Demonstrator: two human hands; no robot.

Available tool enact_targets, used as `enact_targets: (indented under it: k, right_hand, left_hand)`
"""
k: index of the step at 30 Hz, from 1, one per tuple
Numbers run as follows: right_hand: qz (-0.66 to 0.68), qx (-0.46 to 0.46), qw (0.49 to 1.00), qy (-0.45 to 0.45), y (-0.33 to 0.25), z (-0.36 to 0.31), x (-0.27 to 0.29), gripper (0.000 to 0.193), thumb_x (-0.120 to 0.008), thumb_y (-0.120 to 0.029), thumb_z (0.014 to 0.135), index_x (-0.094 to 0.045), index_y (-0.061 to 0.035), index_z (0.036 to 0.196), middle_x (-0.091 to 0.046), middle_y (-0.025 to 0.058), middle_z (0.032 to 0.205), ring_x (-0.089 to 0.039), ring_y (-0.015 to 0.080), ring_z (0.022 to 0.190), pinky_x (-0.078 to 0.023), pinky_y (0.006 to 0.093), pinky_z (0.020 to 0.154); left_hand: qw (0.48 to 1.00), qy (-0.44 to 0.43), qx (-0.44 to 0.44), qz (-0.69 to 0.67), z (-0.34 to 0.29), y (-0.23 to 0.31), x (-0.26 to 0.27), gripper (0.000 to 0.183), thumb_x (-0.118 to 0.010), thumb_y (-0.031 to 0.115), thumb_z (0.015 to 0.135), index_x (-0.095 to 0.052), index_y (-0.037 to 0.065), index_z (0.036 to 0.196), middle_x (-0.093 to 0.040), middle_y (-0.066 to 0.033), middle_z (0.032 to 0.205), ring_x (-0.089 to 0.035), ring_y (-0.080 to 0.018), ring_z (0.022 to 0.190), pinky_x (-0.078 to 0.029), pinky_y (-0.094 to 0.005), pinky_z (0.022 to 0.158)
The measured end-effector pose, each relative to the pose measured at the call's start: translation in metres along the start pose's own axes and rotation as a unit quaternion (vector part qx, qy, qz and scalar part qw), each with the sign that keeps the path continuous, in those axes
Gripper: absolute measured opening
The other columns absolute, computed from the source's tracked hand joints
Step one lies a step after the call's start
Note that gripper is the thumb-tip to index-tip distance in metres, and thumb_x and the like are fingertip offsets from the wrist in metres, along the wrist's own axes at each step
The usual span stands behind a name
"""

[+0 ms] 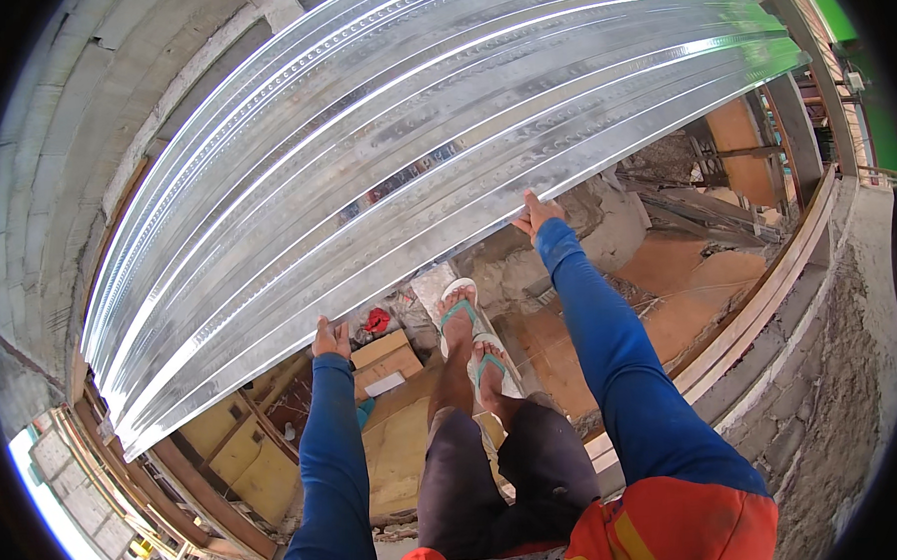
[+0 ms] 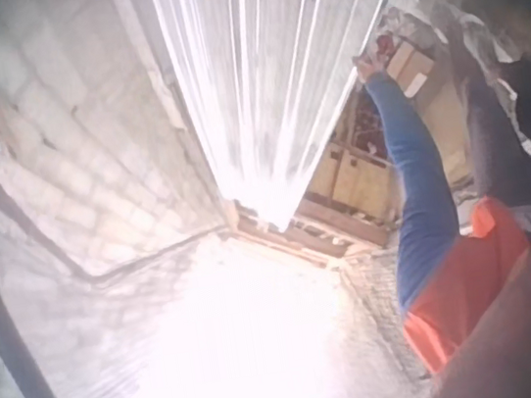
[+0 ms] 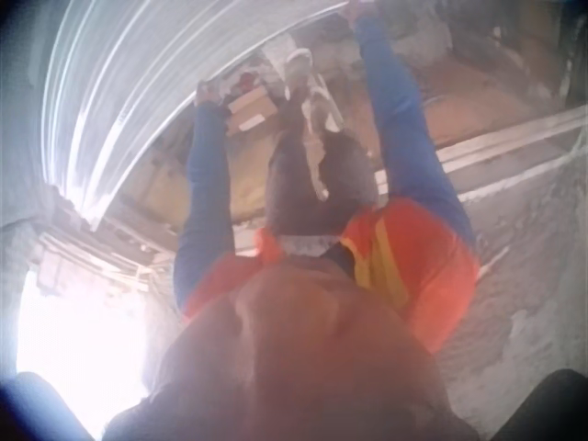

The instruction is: The person walks across wooden planks at a construction site and lifts a large corrugated translucent panel. They position the panel against the roof structure and adjust its placement with both hands. The person repeats this process with additional panels, aligning them along the roof frame.

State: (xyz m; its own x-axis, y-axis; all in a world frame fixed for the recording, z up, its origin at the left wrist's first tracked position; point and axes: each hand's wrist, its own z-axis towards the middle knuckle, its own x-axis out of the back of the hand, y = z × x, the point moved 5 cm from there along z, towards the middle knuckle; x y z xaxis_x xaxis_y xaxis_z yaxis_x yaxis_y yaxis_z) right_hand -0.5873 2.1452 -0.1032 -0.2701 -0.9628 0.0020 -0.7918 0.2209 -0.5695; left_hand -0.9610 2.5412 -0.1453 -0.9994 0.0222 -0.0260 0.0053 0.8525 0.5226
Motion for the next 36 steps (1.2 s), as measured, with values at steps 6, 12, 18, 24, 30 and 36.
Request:
enact_targets:
  k: [6, 12, 18, 24, 30, 36]
  right_hand:
    - [0.021, -0.004, 1.000, -0.006, -0.002, 0.001, 0.012, 0.058, -0.064, -0.019, 0.079, -0.032, 0.0084, 0.120, -0.049, 0.0080, 0.067, -0.051, 0.0163, 0.056, -0.057, 0.0367, 0.062]
    - [-0.074, 0.103, 0.992, 0.012, -0.005, 0.004, -0.001, 0.045, -0.068, -0.029, 0.072, -0.053, 0.0073, 0.095, -0.058, 0.0200, 0.085, -0.060, 0.0285, 0.074, -0.052, 0.0378, 0.063]
    - [-0.121, 0.192, 0.965, 0.133, -0.012, -0.004, 0.040, 0.037, -0.063, -0.024, 0.076, -0.056, 0.0043, 0.098, -0.058, 0.0238, 0.098, -0.057, 0.0343, 0.093, -0.046, 0.0386, 0.082]
    - [-0.099, 0.144, 0.982, 0.073, -0.021, -0.028, 0.032, 0.041, -0.063, -0.021, 0.077, -0.050, 0.0067, 0.105, -0.056, 0.0232, 0.103, -0.055, 0.0347, 0.099, -0.044, 0.0368, 0.086]
    - [-0.097, 0.165, 0.978, 0.086, -0.017, -0.017, 0.029, 0.039, -0.065, -0.022, 0.075, -0.054, 0.0052, 0.101, -0.059, 0.0225, 0.099, -0.058, 0.0325, 0.094, -0.046, 0.0358, 0.084]
    - [-0.112, 0.183, 0.970, 0.110, -0.005, 0.005, 0.029, 0.033, -0.065, -0.022, 0.074, -0.058, 0.0033, 0.094, -0.063, 0.0199, 0.088, -0.062, 0.0300, 0.083, -0.049, 0.0345, 0.078]
  left_hand:
    - [1.000, -0.004, 0.019, 0.008, 0.011, -0.004, -0.003, 0.029, -0.062, 0.020, 0.082, -0.051, 0.003, 0.103, -0.051, -0.0113, 0.092, -0.052, -0.0221, 0.079, -0.051, -0.0371, 0.079]
    - [0.938, -0.176, -0.088, 0.284, 0.066, 0.033, 0.043, 0.038, -0.052, 0.025, 0.088, -0.043, -0.001, 0.115, -0.048, -0.0156, 0.101, -0.050, -0.0219, 0.090, -0.050, -0.0302, 0.083]
    - [0.652, -0.152, -0.256, 0.698, -0.017, 0.020, -0.039, 0.036, -0.048, 0.020, 0.090, -0.043, -0.004, 0.117, -0.048, -0.0141, 0.104, -0.046, -0.0185, 0.096, -0.047, -0.0225, 0.082]
    - [0.704, -0.125, -0.264, 0.648, -0.020, 0.048, -0.022, 0.033, -0.048, 0.020, 0.090, -0.048, -0.003, 0.114, -0.052, -0.0122, 0.102, -0.048, -0.0168, 0.095, -0.046, -0.0222, 0.080]
    - [0.519, -0.116, -0.330, 0.780, -0.071, 0.028, -0.043, 0.041, -0.054, 0.026, 0.086, -0.047, -0.003, 0.114, -0.056, -0.0125, 0.100, -0.055, -0.0174, 0.089, -0.045, -0.0261, 0.073]
    - [0.473, -0.107, -0.332, 0.809, -0.095, 0.015, -0.059, 0.047, -0.057, 0.025, 0.085, -0.043, -0.004, 0.119, -0.057, -0.0155, 0.098, -0.056, -0.0181, 0.085, -0.046, -0.0261, 0.071]
